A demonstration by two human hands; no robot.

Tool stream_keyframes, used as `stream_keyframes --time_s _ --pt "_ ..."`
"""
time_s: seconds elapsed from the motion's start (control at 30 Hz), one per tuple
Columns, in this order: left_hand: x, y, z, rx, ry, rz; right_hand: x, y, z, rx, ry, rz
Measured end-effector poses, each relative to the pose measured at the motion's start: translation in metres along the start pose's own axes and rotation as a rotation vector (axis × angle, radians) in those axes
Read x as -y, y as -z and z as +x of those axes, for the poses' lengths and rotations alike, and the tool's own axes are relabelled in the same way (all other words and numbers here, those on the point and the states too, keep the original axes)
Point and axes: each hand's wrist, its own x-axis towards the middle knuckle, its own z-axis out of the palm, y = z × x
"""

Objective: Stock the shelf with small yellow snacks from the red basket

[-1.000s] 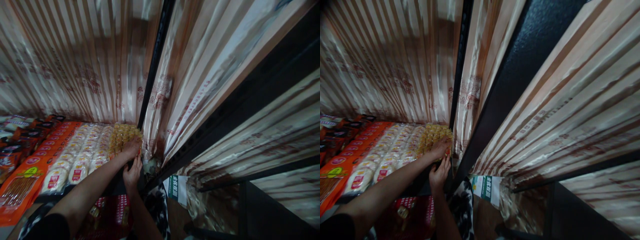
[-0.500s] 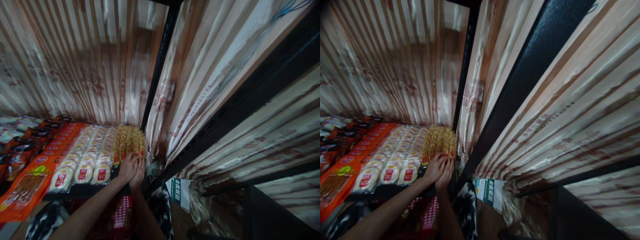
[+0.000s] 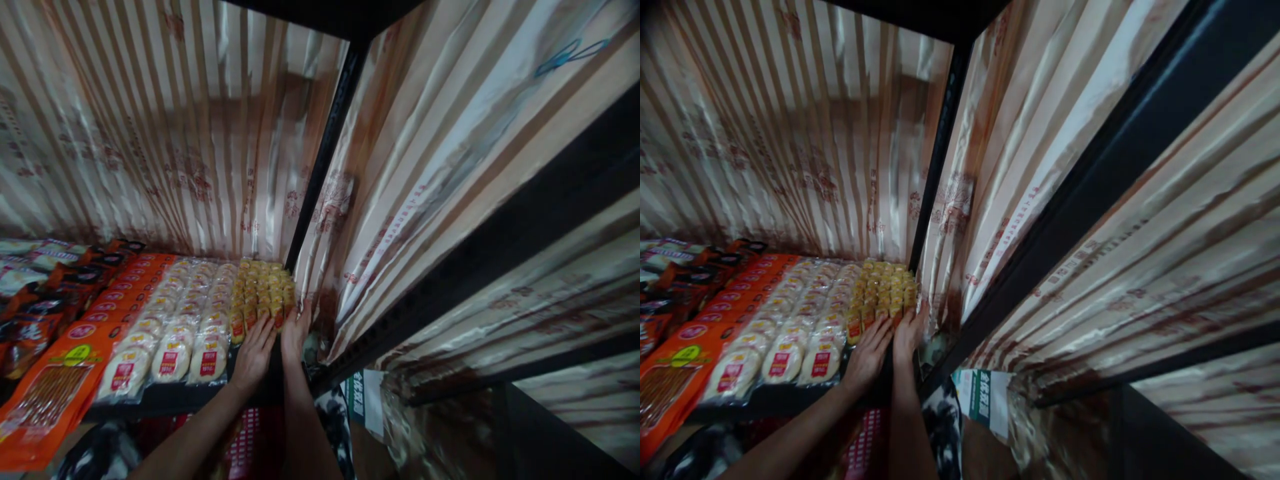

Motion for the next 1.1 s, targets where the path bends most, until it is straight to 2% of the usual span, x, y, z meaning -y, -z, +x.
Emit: stream_keyframes --time_s 0.13,0.3,0.47,0.67,0.9,1.1 --pt "-0.002 -0.005 0.000 0.034 -0.141 0.006 -0.003 -0.017 0.015 -0.040 -0.010 -0.070" --pt "-0.003 -0.010 0.012 0.115 -0.194 -0.098 -0.013 -0.030 0.025 0.004 -0.004 -0.090" --pt "-0.004 -0.020 0.020 0.131 -0.193 -0.096 -0.019 -0.035 0.030 0.073 0.048 -0.124" --pt "-0.005 -0.023 0.020 0.152 -0.166 -0.012 -0.019 -0.034 0.024 0.066 0.129 -0.130" --pt "-0.004 -0.024 0.018 0.119 -0.136 -0.048 -0.008 -0.035 0.022 0.076 0.076 -0.190" --pt "-0.004 -0.018 0.020 0.124 -0.130 -0.066 0.001 -0.029 0.028 0.108 0.024 -0.228"
